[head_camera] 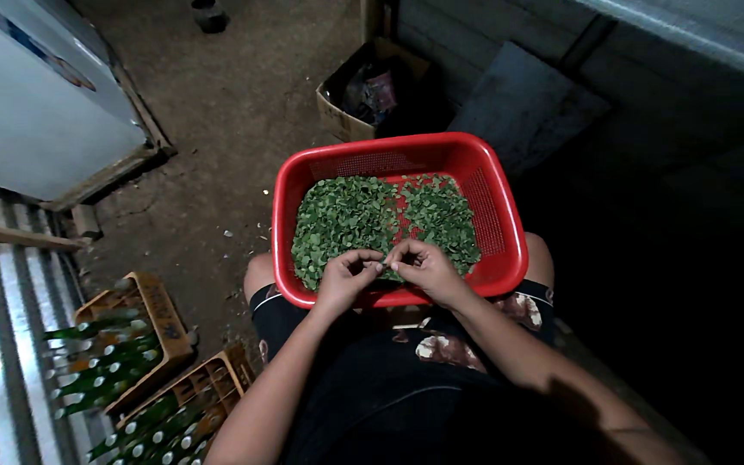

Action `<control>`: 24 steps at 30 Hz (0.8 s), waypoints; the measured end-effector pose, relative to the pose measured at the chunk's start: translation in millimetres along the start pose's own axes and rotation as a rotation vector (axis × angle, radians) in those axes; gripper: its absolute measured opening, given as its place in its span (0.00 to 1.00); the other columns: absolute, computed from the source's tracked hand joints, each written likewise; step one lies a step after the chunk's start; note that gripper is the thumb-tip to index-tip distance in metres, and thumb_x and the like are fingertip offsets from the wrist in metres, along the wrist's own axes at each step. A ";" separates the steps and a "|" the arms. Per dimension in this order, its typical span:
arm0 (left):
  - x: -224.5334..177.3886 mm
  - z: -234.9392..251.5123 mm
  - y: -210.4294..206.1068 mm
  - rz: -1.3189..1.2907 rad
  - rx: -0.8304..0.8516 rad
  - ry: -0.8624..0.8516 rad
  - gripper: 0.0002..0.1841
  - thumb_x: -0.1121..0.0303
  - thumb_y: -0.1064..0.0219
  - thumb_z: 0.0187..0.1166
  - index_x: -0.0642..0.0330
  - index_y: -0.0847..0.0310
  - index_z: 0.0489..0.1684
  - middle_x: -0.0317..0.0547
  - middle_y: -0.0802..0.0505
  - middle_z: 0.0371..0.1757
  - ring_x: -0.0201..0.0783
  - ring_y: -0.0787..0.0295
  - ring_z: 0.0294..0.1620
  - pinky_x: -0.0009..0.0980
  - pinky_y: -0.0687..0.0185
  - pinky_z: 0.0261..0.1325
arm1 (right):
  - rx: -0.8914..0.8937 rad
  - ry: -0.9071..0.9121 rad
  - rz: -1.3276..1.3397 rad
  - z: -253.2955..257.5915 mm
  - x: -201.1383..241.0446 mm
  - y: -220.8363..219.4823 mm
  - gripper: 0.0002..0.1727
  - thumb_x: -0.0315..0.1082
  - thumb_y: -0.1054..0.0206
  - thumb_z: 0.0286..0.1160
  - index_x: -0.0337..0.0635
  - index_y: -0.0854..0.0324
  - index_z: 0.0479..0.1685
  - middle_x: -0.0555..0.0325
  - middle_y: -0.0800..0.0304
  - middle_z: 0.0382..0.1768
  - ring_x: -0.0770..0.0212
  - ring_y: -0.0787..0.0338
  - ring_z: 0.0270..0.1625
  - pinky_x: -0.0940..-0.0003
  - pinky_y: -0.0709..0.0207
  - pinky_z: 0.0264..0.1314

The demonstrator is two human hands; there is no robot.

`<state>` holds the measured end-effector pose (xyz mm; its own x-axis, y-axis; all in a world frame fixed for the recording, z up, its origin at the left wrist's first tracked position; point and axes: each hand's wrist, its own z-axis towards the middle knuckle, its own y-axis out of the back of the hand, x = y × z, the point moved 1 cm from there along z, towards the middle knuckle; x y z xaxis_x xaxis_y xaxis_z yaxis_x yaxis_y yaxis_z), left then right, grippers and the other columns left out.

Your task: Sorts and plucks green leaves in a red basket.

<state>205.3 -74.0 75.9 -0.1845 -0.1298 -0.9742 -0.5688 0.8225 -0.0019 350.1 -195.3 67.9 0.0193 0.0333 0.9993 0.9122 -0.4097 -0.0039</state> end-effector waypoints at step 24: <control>5.5 0.5 -0.6 -0.133 -0.064 0.013 0.03 0.79 0.39 0.81 0.63 0.20 0.40 0.37 0.09 0.36 0.29 0.10 0.38 0.27 0.11 0.49 | -0.134 -0.100 0.163 1.0 3.0 -5.6 0.08 0.18 0.29 0.69 0.38 0.19 0.40 0.65 0.11 0.35 0.75 0.12 0.39 0.78 0.15 0.48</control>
<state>205.0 -75.0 70.5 -0.1143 -0.2432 -0.9632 -0.6387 0.7606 -0.1162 345.5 -191.9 71.0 0.2086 0.0445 0.9770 0.8314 -0.5341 -0.1532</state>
